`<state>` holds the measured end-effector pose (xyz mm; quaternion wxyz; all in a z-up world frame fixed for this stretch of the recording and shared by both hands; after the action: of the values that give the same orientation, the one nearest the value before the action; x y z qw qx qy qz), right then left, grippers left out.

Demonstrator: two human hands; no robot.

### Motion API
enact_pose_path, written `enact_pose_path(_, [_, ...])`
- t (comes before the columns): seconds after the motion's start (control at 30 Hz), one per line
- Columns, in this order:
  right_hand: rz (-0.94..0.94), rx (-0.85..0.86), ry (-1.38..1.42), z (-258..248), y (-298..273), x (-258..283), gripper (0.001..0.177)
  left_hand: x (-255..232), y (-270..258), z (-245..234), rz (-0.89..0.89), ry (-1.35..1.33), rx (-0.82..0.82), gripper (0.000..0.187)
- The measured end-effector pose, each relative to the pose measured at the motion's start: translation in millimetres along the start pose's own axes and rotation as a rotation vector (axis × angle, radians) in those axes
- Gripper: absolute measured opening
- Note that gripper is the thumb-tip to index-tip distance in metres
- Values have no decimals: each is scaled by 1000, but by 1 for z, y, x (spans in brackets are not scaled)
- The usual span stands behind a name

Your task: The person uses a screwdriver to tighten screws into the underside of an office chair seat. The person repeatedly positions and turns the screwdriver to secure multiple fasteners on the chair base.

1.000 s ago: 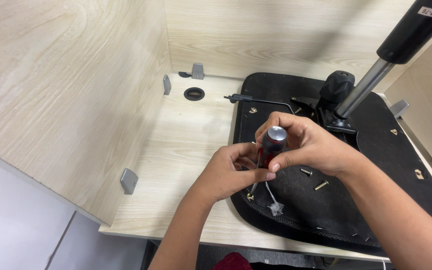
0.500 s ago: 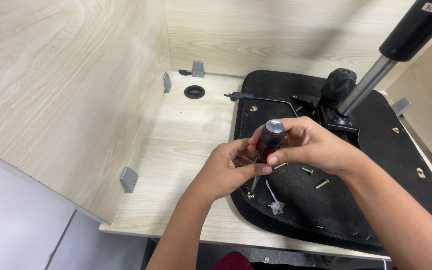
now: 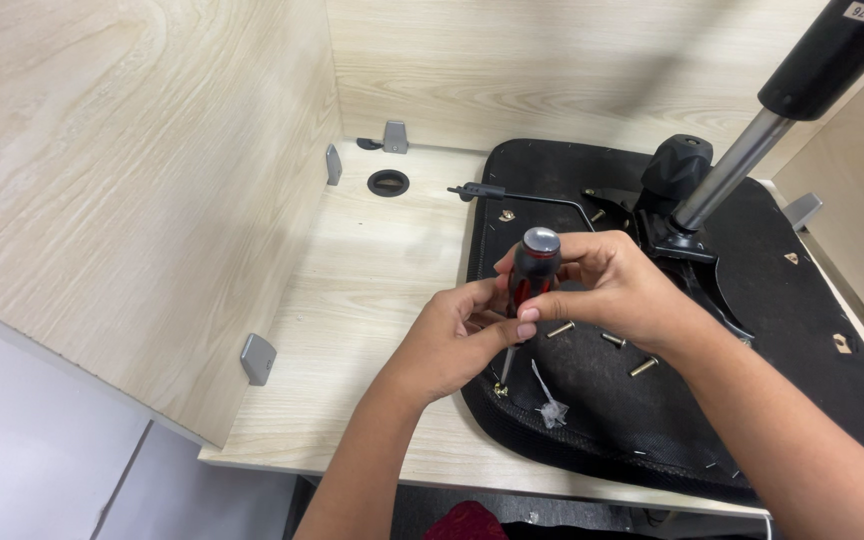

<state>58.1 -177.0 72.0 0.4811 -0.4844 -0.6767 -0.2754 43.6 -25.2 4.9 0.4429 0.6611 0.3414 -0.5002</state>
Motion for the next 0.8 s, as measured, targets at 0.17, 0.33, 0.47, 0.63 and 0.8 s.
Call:
enact_pose_path(0.17, [1, -62, 34, -2, 0, -3, 40, -5, -6, 6, -10, -59, 13, 66])
enact_pose_path(0.33, [-37, -86, 74, -9, 0, -7, 47, -6, -7, 9, -138, 132, -29, 66])
enact_pose_path(0.47, [-14, -150, 139, -28, 2, -20, 36, -11, -1, 7, -30, 139, -145, 63])
enact_pose_path(0.63, [206, -270, 68, -57, 3, -55, 18, -10, 5, 3, -26, 133, -248, 56])
enact_pose_path(0.8, [386, -292, 2, -77, 0, -97, 14, 0, 7, 7, -205, 198, -239, 50])
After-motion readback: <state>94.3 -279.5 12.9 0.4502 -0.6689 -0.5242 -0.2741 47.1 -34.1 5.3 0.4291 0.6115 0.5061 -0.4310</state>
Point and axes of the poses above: each hand's wrist, its own y-axis towards the middle knuckle, its own z-axis out of the palm, x = y × z, the point moved 5 cm from there along y, towards the middle knuckle, and after that the axes turned 13 degrees about z, right-handed, at the moved point
